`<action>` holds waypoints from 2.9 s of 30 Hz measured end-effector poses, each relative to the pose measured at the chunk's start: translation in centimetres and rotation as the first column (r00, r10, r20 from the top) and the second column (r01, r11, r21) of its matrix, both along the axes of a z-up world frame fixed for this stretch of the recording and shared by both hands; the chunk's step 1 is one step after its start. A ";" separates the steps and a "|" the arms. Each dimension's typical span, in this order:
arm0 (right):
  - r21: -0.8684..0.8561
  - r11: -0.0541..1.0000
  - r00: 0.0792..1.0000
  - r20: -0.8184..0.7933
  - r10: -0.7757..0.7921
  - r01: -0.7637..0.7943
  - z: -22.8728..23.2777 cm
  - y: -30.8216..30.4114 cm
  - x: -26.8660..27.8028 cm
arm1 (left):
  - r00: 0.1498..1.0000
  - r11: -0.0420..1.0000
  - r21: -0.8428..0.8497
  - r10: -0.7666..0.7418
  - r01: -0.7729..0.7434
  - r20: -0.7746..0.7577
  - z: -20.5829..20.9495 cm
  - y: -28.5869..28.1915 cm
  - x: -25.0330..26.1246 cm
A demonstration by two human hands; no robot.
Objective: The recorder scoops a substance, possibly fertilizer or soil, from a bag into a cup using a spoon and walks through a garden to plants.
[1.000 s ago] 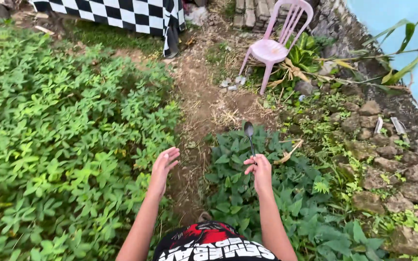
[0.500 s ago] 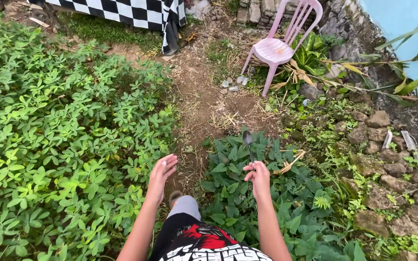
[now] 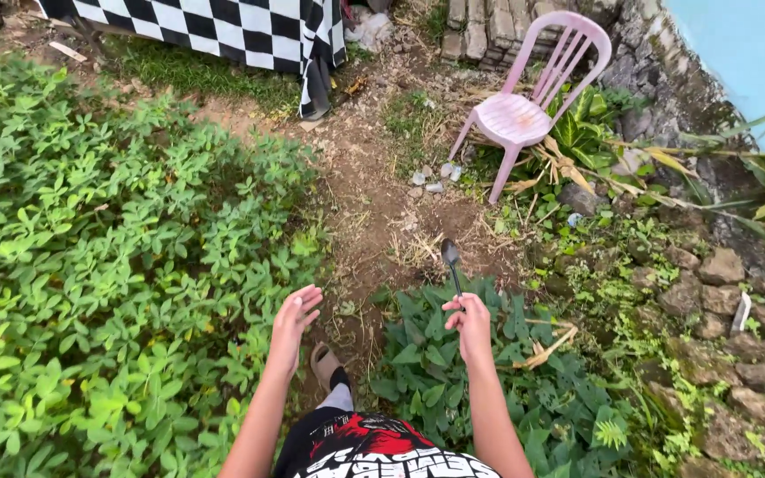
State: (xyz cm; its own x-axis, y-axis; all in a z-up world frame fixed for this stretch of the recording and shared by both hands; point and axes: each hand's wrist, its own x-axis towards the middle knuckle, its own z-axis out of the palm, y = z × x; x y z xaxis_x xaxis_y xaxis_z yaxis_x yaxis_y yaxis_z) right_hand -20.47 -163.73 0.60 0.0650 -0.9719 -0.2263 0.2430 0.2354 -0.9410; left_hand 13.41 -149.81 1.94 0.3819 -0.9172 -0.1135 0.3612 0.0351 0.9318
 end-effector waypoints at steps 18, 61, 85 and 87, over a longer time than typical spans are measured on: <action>-0.029 0.999 1.000 0.012 0.023 -0.023 5.1 -15.9 11.5 | 0.994 0.997 0.015 -0.082 0.081 0.075 3.6 -19.1 10.2; -0.083 0.987 0.986 -0.080 -0.146 0.139 2.3 -59.4 3.2 | 0.974 0.976 -0.041 -0.211 0.215 0.084 3.5 -66.5 5.2; -0.061 0.998 0.998 0.069 -0.014 0.018 -0.9 -84.2 16.2 | 1.000 0.999 0.037 -0.005 0.004 0.028 1.4 -83.6 17.8; -0.118 0.992 0.996 0.070 0.050 -0.042 -0.9 -87.2 18.2 | 1.000 0.999 0.022 0.024 -0.025 0.019 1.5 -85.7 20.1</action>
State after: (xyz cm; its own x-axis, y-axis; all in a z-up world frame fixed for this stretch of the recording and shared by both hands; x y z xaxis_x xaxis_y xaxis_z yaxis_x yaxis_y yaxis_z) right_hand -2.24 -250.91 -0.35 0.1224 -0.9869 -0.1049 0.3030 0.1379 -0.9430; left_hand 33.49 -235.55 3.48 0.4064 -0.9049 -0.1267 0.3428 0.0224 0.9391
